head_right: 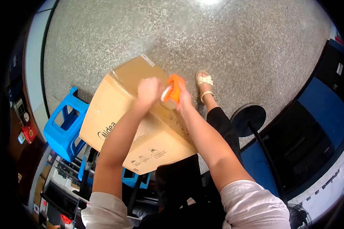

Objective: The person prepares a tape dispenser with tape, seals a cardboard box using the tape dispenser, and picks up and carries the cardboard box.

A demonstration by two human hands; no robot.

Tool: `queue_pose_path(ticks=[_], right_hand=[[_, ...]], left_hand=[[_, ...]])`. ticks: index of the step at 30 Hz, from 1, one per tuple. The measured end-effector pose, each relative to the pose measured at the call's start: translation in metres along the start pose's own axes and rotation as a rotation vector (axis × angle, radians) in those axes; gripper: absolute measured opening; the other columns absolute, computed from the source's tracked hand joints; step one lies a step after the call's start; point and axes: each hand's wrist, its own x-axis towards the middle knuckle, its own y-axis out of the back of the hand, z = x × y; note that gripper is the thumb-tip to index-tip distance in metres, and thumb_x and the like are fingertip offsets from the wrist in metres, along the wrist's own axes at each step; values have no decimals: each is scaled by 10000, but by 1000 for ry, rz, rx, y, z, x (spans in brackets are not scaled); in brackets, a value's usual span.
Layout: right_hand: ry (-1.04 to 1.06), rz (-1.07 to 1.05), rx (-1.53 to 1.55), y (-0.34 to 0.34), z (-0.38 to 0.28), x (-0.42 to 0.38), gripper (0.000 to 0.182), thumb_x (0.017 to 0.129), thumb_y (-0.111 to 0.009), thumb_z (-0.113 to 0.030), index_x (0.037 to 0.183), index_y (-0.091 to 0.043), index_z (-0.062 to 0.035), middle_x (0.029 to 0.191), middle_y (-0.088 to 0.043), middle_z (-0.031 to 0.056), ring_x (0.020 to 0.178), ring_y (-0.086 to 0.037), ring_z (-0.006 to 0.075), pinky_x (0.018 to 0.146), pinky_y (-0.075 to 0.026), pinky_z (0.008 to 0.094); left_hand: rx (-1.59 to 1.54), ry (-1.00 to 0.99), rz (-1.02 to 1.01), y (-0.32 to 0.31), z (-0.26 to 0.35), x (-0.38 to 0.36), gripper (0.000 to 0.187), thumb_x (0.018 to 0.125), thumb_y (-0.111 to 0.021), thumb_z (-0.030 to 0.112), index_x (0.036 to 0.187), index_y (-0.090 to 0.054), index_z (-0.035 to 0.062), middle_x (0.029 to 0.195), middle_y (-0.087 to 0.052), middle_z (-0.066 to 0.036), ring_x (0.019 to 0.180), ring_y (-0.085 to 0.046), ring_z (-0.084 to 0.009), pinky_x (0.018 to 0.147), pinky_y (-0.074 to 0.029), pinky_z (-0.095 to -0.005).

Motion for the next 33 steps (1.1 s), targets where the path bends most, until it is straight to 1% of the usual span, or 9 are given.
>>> queue_pose_path(ticks=[7,12,13,14,15,17,22,27,33], right_hand=[[192,-113,-41,43,-15,6,421,858,-510,-423,1096,-507,-74,981,-570,53,880,-553,169,809,-443,314],[152,-118,75,-1,-55,-132,308,900,-418,-365,1097,-500,-143,668,-458,-31,537,-415,70,527,-414,215],[45,-394,121,29,-48,-114,341,887,-427,-410,1107,-512,-163,819,-523,-14,687,-482,114,629,-436,275],[-73,-662,131,60,-40,-96,374,874,-435,-455,1116,-525,-184,970,-588,3,836,-550,158,731,-458,334],[26,-279,-63,49,-21,-97,343,874,-453,-441,1096,-536,-194,855,-590,-12,776,-546,137,676,-449,302],[165,-223,-61,12,-3,-78,369,829,-532,-447,1101,-518,-198,699,-520,-26,651,-521,130,576,-446,284],[321,-104,-470,-38,23,-92,444,838,-454,-519,1053,-499,-133,899,-563,54,771,-554,213,648,-495,353],[627,-734,-878,-62,-7,-84,505,869,-429,-480,1145,-448,-57,1023,-541,89,907,-547,213,778,-479,351],[746,-886,-1410,-70,228,-275,339,852,-496,-235,1090,-501,5,975,-554,82,889,-528,172,802,-427,325]], left_hand=[[-1133,141,378,76,-14,-38,151,769,-633,131,832,-668,-1,729,-648,-67,633,-561,-88,627,-453,-233],[-1658,196,541,48,-60,-178,142,830,-544,92,872,-649,6,868,-636,-144,692,-586,-168,679,-479,-296],[-1810,93,582,21,-69,-208,148,842,-521,88,870,-648,15,889,-629,-164,689,-589,-182,682,-484,-313],[-1819,102,562,7,-69,-240,172,857,-495,91,851,-644,6,932,-619,-181,671,-589,-193,667,-485,-327],[-1711,363,494,-3,-62,-271,146,846,-527,86,882,-638,-1,884,-630,-150,648,-579,-164,635,-484,-303],[-1801,531,370,-24,-54,-327,162,846,-566,116,936,-625,-4,767,-626,-71,601,-557,-104,584,-471,-239],[-1895,624,361,-71,-36,-450,122,825,-602,106,882,-638,4,742,-622,-44,592,-577,-106,550,-479,-221],[-1956,705,417,-110,-29,-544,145,771,-673,145,806,-650,7,692,-622,-45,598,-592,-106,558,-483,-221],[-2107,815,782,-154,-37,-651,150,818,-610,139,857,-652,1,703,-616,-59,624,-593,-113,588,-477,-229]])
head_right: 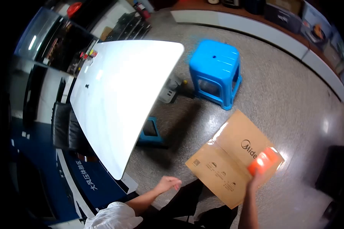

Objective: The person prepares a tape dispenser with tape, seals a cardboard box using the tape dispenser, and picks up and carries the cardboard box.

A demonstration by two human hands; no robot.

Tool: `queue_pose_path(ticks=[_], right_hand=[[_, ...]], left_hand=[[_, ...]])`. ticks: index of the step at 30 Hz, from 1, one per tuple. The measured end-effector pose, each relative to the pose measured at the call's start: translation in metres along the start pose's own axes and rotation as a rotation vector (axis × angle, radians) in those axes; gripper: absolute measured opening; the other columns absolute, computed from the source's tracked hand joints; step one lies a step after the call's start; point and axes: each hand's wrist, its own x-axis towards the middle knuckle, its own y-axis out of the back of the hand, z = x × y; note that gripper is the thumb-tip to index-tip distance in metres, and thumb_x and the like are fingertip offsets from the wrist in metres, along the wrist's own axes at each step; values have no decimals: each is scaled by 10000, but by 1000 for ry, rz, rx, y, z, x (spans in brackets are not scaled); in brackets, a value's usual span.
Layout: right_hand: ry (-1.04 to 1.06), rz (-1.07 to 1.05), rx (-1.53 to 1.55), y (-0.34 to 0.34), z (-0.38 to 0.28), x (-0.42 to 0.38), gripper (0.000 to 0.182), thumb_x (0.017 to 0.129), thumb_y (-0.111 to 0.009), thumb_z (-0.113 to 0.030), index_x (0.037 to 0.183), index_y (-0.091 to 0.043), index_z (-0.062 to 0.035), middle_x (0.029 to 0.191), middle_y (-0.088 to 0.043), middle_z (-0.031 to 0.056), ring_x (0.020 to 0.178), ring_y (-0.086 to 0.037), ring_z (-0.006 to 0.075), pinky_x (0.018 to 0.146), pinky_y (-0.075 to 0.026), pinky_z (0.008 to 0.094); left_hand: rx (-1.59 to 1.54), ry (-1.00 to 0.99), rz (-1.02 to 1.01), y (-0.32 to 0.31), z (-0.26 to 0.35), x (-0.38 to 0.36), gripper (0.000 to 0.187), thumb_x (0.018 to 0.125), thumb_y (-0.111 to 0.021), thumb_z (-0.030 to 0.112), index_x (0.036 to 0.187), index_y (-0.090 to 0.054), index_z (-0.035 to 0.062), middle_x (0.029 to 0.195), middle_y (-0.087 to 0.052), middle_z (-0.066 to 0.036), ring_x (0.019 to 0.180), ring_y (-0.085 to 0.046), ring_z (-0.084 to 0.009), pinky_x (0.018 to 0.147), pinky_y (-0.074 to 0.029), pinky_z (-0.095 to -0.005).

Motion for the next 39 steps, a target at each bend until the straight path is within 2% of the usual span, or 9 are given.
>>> queue_pose_path(ticks=[4,5,7,9,10,17,21,31,39], right_hand=[[462,-752,-370,-249,-122,-75,300,784,-601,-142,1055,-548,-26,1004,-584,122,969,-540,253,850,-420,360],[981,-776,-476,-293,-113,-84,297,748,-616,-136,1024,-570,-36,959,-593,136,951,-539,305,862,-412,384],[996,-1047,-630,-372,-151,-125,142,694,-575,-89,830,-585,-52,778,-573,120,845,-531,289,816,-397,399],[1192,-998,-571,-432,-120,-160,48,689,-563,-86,700,-562,-39,709,-536,125,804,-517,283,778,-399,375],[838,-789,-444,-478,-73,-196,61,674,-566,-93,686,-575,-34,752,-556,124,827,-503,293,787,-396,377],[1389,-964,-965,-487,-95,-210,268,755,-507,-123,1003,-582,-58,1019,-550,91,1089,-404,288,1039,-176,473],[836,-963,-303,-404,-123,-195,393,664,-589,-54,1053,-543,-82,1195,-435,124,1167,-351,287,1015,-219,478],[-559,-270,-1252,47,86,-181,318,755,-511,-186,1044,-577,-71,1003,-591,194,963,-556,350,826,-441,430],[-695,171,-992,165,140,-311,221,695,-544,-214,755,-645,-28,797,-617,201,777,-597,353,708,-473,424]], left_hand=[[-25,-207,189,60,16,-47,160,838,-564,83,934,-642,-18,775,-618,-85,688,-602,-129,651,-477,-240],[23,-223,218,71,19,-58,167,839,-557,67,952,-636,-27,805,-620,-90,715,-605,-135,670,-477,-242],[-143,-195,280,89,8,-72,181,843,-545,53,978,-613,-46,845,-617,-106,751,-609,-159,707,-483,-256],[-301,-174,295,94,-9,-78,190,847,-529,39,1000,-587,-57,876,-611,-125,782,-611,-183,739,-489,-272],[-391,-182,300,94,-19,-81,191,850,-520,32,1009,-574,-59,886,-608,-136,796,-611,-196,752,-492,-282],[-467,-153,236,106,-15,-75,70,859,-519,65,843,-502,-1,714,-601,-129,614,-608,-195,670,-525,-322],[-363,-259,155,123,7,-57,120,859,-527,85,771,-457,45,515,-527,-82,373,-483,-145,602,-515,-337],[-128,-195,46,75,43,13,168,859,-540,98,724,-556,-1,571,-549,-63,466,-522,-127,693,-511,-324],[-18,-348,-120,25,112,43,213,853,-534,65,1022,-545,-64,920,-614,-159,854,-615,-236,797,-497,-325]])
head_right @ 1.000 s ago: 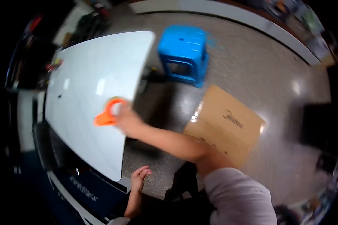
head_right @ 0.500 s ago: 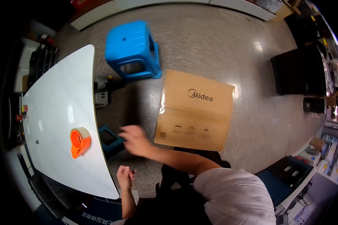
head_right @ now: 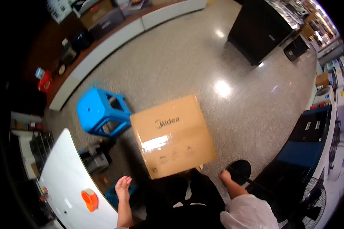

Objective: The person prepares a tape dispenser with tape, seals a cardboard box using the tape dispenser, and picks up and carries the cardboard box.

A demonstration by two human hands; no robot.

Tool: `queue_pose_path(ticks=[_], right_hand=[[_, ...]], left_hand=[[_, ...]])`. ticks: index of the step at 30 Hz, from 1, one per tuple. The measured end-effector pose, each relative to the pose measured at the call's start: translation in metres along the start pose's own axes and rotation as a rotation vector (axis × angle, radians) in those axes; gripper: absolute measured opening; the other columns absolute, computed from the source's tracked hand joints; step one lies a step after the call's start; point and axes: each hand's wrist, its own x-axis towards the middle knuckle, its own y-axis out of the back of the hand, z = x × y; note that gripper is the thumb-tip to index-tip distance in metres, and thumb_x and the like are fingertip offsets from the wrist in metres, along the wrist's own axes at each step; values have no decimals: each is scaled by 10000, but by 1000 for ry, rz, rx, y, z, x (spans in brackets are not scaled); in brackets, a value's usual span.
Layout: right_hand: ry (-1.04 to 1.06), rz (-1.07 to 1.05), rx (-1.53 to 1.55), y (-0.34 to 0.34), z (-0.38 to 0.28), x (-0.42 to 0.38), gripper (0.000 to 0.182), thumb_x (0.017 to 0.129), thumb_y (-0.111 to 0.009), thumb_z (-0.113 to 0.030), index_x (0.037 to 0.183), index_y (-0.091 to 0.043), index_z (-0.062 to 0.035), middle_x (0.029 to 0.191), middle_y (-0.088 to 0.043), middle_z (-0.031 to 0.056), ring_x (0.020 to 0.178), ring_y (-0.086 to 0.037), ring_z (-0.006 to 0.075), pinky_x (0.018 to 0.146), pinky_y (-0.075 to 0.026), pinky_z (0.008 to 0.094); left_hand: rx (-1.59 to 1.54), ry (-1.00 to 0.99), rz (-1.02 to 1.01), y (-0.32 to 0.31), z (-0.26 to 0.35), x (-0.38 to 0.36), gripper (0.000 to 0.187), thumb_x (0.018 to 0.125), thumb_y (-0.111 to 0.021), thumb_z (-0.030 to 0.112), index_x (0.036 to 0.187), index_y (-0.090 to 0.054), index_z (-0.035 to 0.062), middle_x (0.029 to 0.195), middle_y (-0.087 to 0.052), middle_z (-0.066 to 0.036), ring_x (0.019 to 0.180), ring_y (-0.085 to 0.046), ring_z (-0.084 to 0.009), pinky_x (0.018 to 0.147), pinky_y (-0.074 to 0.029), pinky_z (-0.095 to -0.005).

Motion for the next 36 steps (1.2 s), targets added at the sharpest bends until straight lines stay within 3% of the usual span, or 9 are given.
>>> queue_pose_path(ticks=[10,17,20,22,23,26,30,34,36], right_hand=[[-453,-243,277,-104,-33,-91,269,680,-584,-261,767,-659,-17,735,-645,135,708,-628,276,673,-484,371],[-58,-250,361,-101,-179,-81,330,716,-531,-279,895,-653,-29,923,-634,159,833,-615,276,725,-486,345],[372,-287,558,-157,-199,-62,233,744,-500,-253,708,-566,-32,655,-536,109,633,-533,249,575,-443,354],[352,-747,1036,-229,-195,-40,213,792,-478,-193,629,-530,-65,547,-477,67,523,-498,228,488,-412,353],[-152,-1157,1425,-244,-205,-44,221,823,-467,-148,631,-550,-78,542,-496,64,509,-518,223,460,-411,358],[-679,-979,1378,-217,-244,-69,184,867,-421,-153,845,-561,-36,806,-586,108,676,-577,234,579,-479,349],[-1008,-805,1655,-229,-253,-71,342,909,-335,-233,1091,-474,20,1116,-530,209,985,-550,301,812,-478,430],[-1356,-592,2076,-268,-269,-66,426,924,-274,-269,1186,-426,31,1224,-431,243,1096,-457,368,911,-405,468],[-1417,-655,2122,-279,-286,-60,484,925,-259,-345,1184,-432,25,1220,-443,231,1080,-469,370,898,-407,462]], left_hand=[[574,3,-81,7,159,91,271,862,-541,237,670,-522,47,472,-396,10,379,-355,-81,504,-467,-254],[239,92,-188,83,76,157,168,816,-580,207,826,-564,41,676,-563,-69,601,-517,-154,623,-469,-313],[121,182,-110,89,37,176,192,823,-579,214,915,-534,52,770,-599,-91,638,-580,-214,605,-491,-315],[189,218,-77,85,27,182,183,876,-522,231,986,-481,90,848,-626,-85,650,-614,-185,601,-486,-268],[205,223,-87,68,31,182,202,878,-521,245,1019,-461,112,896,-624,-80,690,-620,-192,624,-485,-266],[421,103,-250,18,24,216,138,863,-553,208,851,-531,72,805,-633,-80,674,-617,-175,629,-489,-258],[619,153,-248,-46,-15,303,306,896,-475,353,784,-576,86,833,-607,-13,686,-524,-55,561,-357,-174],[913,-326,-219,-86,-48,390,389,909,-421,323,698,-552,22,690,-523,-50,704,-476,-152,690,-375,-298],[815,-224,-184,-90,-57,421,360,917,-414,327,750,-529,30,791,-530,-37,806,-475,-143,797,-354,-291]])
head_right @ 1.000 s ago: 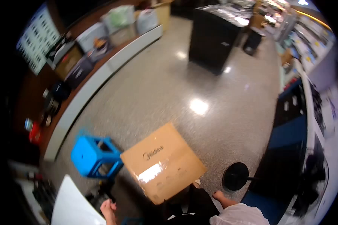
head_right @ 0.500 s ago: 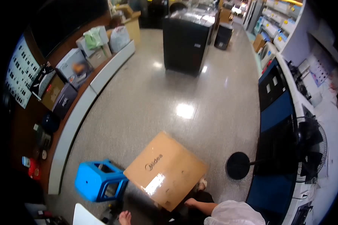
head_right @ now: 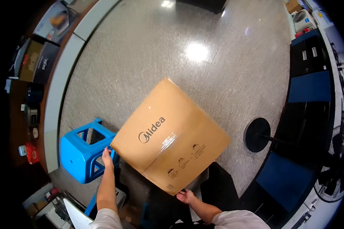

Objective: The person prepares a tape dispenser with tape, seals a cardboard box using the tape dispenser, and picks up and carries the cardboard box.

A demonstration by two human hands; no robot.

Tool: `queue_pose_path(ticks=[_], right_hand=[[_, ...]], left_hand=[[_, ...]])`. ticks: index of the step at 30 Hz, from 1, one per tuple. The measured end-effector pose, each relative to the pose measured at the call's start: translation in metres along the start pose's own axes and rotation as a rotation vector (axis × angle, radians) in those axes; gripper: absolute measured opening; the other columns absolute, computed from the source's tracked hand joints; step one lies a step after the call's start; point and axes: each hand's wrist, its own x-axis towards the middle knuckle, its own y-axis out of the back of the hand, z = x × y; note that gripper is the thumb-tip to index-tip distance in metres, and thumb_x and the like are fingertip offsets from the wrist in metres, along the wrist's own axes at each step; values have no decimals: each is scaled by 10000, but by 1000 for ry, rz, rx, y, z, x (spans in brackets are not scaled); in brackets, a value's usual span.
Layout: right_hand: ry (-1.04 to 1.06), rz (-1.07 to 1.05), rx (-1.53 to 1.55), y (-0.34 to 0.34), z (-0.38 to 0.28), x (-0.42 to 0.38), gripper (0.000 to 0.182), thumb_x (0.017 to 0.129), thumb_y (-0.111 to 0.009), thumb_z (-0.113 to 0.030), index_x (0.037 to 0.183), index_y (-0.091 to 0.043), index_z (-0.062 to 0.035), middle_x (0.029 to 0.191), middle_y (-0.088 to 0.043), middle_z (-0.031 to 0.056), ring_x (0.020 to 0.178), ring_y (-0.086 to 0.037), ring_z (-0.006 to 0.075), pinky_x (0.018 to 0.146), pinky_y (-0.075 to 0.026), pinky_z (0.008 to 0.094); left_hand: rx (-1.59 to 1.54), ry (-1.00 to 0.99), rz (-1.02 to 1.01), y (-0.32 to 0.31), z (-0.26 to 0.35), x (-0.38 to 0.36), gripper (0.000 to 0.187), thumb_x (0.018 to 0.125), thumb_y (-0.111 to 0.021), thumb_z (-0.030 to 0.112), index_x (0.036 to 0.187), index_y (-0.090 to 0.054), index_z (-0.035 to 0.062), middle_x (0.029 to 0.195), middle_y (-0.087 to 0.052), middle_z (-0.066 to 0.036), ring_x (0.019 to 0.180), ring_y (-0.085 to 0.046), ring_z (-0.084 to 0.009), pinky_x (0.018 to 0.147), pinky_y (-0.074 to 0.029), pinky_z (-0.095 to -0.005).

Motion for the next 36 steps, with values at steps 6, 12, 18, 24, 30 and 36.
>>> queue_pose_path(ticks=[6,12,18,24,30,36], right_hand=[[-102,-430,-99,-33,-11,13,625,858,-314,-539,1213,-445,-41,1222,-469,193,1082,-479,373,885,-408,467],[-280,-575,128,-42,-23,12,556,836,-383,-537,1192,-487,-123,1183,-523,117,1069,-506,317,874,-420,464],[-276,-532,4,-37,-25,-24,483,848,-413,-492,1131,-527,-118,1111,-565,87,960,-555,251,776,-455,363],[-227,-644,-96,-31,-88,-127,428,860,-426,-465,1086,-555,-124,1002,-607,62,819,-579,177,657,-465,295],[-53,-625,-332,23,-183,-221,549,876,-321,-491,1054,-536,-19,865,-576,127,647,-535,172,517,-449,244],[1095,129,-958,24,-306,-308,629,910,-200,-461,1024,-559,43,845,-617,171,821,-597,278,788,-467,351]], left_hand=[[-645,159,-192,-14,-39,38,295,944,-363,276,738,-437,79,1154,-537,-124,1031,-495,-230,924,-356,-343],[-901,165,-274,-40,-21,34,340,931,-388,300,659,-382,96,979,-563,-90,996,-489,-220,934,-335,-362],[-760,99,-253,-51,18,27,333,938,-375,267,652,-348,98,829,-526,-67,866,-496,-205,857,-364,-336],[-630,31,-329,-129,151,0,309,928,-407,224,653,-379,86,826,-526,-50,816,-469,-152,800,-348,-276],[-495,-84,-311,-238,289,-48,309,917,-436,194,633,-429,73,724,-426,-18,706,-414,-115,695,-354,-270],[82,-509,-94,-372,382,-65,345,863,-508,319,662,-561,43,920,-437,-51,860,-425,-147,804,-359,-294]])
